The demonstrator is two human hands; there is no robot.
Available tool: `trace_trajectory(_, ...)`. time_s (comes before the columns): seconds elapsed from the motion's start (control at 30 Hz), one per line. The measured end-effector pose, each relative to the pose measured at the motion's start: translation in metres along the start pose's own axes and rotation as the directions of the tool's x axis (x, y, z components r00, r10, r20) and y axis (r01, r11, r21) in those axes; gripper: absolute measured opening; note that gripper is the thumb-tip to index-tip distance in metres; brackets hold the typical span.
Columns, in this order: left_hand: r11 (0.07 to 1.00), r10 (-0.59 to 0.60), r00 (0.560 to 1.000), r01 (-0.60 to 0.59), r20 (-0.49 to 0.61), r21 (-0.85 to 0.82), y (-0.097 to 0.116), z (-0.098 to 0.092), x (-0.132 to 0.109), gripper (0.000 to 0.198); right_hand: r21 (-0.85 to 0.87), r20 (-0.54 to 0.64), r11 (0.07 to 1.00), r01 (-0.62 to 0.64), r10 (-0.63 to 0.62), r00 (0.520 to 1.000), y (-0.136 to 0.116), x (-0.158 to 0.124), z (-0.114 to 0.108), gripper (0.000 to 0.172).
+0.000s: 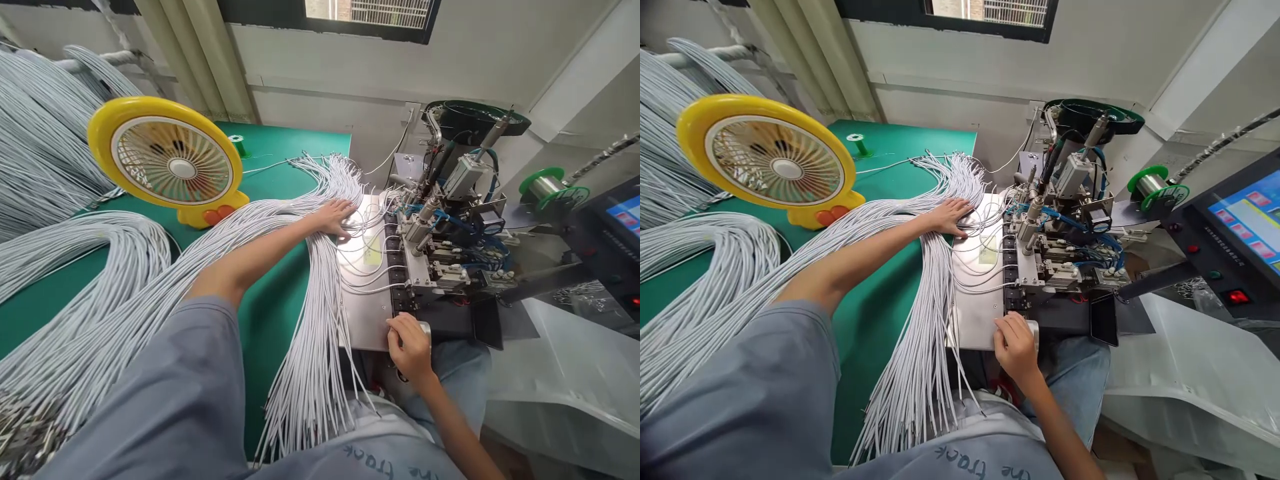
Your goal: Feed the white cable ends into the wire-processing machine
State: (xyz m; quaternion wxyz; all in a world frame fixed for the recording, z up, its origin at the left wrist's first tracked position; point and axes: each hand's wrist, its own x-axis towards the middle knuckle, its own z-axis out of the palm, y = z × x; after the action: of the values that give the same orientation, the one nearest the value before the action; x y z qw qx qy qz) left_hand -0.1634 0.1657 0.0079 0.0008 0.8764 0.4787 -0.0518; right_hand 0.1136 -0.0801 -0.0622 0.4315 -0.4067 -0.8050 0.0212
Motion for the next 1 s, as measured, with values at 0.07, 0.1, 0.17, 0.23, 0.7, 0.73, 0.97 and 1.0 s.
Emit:
trace_trajectory(0.07, 1.000, -0.006, 1.000, 0.006, -0.014, 0.011, 0.001, 0.002, 0.001, 0.094, -0.017, -0.007, 1.000, 0.008, -0.008, 1.000, 0.000, 0.000, 0.000, 0.026)
trace_trajectory(0.1, 1.000, -0.013, 1.000, 0.013, -0.022, 0.020, 0.002, 0.003, 0.003, 0.092, -0.023, -0.009, 1.000, 0.012, -0.012, 1.000, -0.001, -0.001, 0.000, 0.026)
trace_trajectory(0.17, 0.999, -0.028, 0.999, 0.030, -0.041, 0.044, 0.004, 0.005, 0.010, 0.088, -0.030, 0.000, 0.999, 0.015, -0.015, 1.000, -0.001, -0.001, 0.001, 0.025)
trace_trajectory(0.23, 0.996, -0.057, 0.997, 0.061, -0.058, 0.069, 0.004, 0.006, 0.020, 0.084, -0.035, 0.008, 0.999, 0.018, -0.018, 1.000, -0.001, -0.002, 0.001, 0.024)
trace_trajectory(0.7, 0.986, -0.093, 0.991, 0.078, -0.096, -0.150, -0.006, 0.013, 0.067, 0.053, -0.021, -0.048, 0.999, 0.040, -0.041, 0.998, 0.002, -0.005, 0.003, 0.024)
trace_trajectory(0.73, 0.974, -0.114, 0.992, 0.104, -0.043, -0.199, -0.007, 0.011, 0.071, 0.055, -0.015, -0.048, 0.999, 0.035, -0.035, 0.998, 0.002, -0.005, 0.003, 0.024)
trace_trajectory(0.97, 0.919, -0.093, 0.975, 0.162, 0.201, -0.360, -0.034, -0.022, 0.103, 0.065, 0.000, -0.035, 1.000, -0.020, 0.020, 0.999, -0.003, -0.003, 0.004, 0.024)
trace_trajectory(1.0, 0.908, -0.101, 0.974, 0.173, 0.202, -0.381, -0.037, -0.026, 0.108, 0.063, 0.004, -0.035, 1.000, -0.021, 0.022, 0.999, -0.003, -0.003, 0.004, 0.024)
